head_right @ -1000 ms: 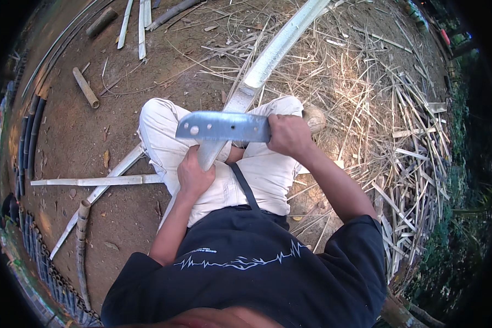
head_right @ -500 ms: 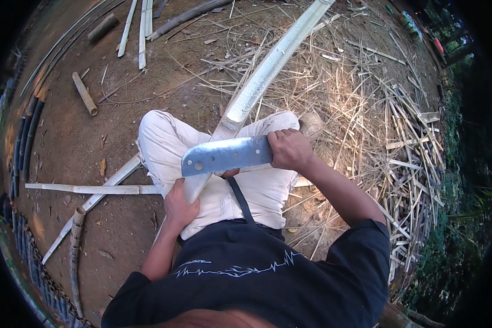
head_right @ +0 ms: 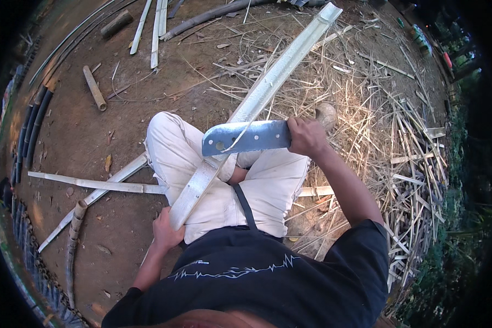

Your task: The person is shaving and thinning bamboo strips using a large blade while sitting on the ground.

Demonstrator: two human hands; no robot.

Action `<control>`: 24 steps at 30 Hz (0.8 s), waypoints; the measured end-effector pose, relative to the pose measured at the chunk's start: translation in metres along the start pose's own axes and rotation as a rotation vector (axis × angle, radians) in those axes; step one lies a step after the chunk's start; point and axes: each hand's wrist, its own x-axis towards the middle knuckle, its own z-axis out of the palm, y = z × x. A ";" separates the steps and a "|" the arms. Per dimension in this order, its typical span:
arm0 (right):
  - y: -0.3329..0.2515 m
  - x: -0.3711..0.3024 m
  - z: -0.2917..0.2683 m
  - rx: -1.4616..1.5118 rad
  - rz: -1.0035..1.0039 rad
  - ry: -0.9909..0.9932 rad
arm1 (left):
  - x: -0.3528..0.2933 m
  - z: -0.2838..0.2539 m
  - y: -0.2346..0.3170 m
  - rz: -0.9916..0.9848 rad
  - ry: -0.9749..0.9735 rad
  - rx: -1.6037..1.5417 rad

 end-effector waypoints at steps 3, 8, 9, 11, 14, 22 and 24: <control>0.069 0.026 -0.019 -0.082 0.525 -0.085 | -0.027 -0.011 -0.023 0.010 -0.034 0.009; 0.110 0.032 -0.031 -0.131 0.584 -0.090 | -0.044 -0.003 -0.045 0.007 -0.063 0.038; 0.091 0.032 -0.029 -0.124 0.600 -0.121 | -0.051 -0.002 -0.056 0.007 -0.080 0.061; 0.068 0.027 -0.019 -0.076 0.557 -0.122 | -0.058 0.008 -0.069 0.006 -0.073 0.073; 0.020 0.014 0.000 -0.006 0.326 -0.097 | -0.065 0.012 -0.084 -0.005 -0.058 0.062; 0.122 0.052 -0.007 -0.035 0.587 -0.158 | -0.085 0.010 -0.106 -0.014 -0.024 0.086; 0.150 0.060 -0.024 0.007 0.972 -0.012 | -0.084 0.007 -0.108 -0.050 -0.036 0.143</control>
